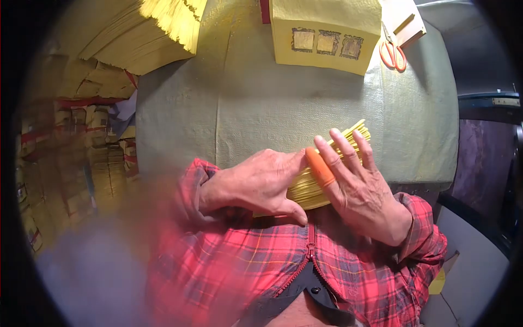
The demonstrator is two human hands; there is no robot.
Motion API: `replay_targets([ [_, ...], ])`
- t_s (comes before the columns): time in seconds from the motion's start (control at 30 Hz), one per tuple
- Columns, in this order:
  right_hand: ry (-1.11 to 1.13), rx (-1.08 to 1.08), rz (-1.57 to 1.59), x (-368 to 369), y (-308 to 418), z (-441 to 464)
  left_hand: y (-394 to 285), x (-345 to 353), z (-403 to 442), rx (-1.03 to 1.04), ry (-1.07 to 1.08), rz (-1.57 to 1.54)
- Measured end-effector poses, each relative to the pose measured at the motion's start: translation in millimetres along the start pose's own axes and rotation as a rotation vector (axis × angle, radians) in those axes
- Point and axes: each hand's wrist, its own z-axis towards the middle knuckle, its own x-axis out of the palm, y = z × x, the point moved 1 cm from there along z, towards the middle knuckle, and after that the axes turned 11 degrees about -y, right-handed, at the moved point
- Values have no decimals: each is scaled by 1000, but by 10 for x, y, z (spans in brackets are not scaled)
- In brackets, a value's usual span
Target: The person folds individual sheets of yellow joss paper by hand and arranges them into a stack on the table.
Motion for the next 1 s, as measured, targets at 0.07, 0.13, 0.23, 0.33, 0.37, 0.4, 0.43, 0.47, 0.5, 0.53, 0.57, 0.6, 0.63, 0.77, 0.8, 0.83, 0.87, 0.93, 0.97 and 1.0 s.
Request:
replay_targets([
  [0.07, 21, -2, -67, 4, -61, 25, -100, 25, -10, -14, 15, 44],
  [0.13, 33, -3, -101, -9, -107, 45, -178, 37, -21, -47, 48, 124],
  [0.23, 45, 1, -151, -70, -160, 62, -186, 95, -80, -20, 15, 143],
  [0.33, 105, 56, -122, -94, -259, 30, -150, 103, -92, 1, 5, 151],
  [0.37, 134, 82, -108, -101, -295, 23, -134, 96, -90, 9, 11, 152],
  [0.4, 133, 81, -108, -110, -325, 23, -118, 90, -88, 17, 17, 152],
  [0.43, 121, 97, -76, -121, -354, 26, -104, 83, -84, 18, 16, 153],
  [0.47, 108, 112, -44, -132, -389, 29, -88, 77, -76, 11, 16, 131],
  [0.5, 95, 127, -11, -138, -428, 33, -68, 69, -75, 3, 16, 109],
  [0.53, 94, 126, -11, -124, -492, 33, -45, 59, -72, -5, 17, 87],
  [0.57, 92, 187, 36, -84, -589, 30, -7, 38, -67, -6, 16, 89],
  [0.6, 90, 246, 82, -35, -697, 20, 52, 7, -62, -16, 35, 88],
  [0.63, 89, 304, 129, 4, -798, 2, 113, -36, -58, -26, 52, 87],
  [0.77, -343, 412, -152, 65, -1218, -123, 322, -408, -169, -177, 73, -180],
  [0.8, -346, 393, -150, 33, -1136, -42, 339, -458, -205, -243, 69, -317],
  [0.83, -421, 323, -27, 26, -938, -7, 352, -424, -254, -252, 59, -316],
  [0.87, -494, 258, 99, 16, -667, 34, 401, -358, -310, -346, -79, -466],
  [0.93, -510, 151, 305, 48, -226, 132, 477, -240, -392, -518, -366, -755],
  [0.97, -450, 108, 385, 70, -56, 182, 457, -189, -398, -522, -375, -750],
  [1.0, -400, 73, 380, 139, 76, 200, 430, -120, -386, -544, -449, -861],
])
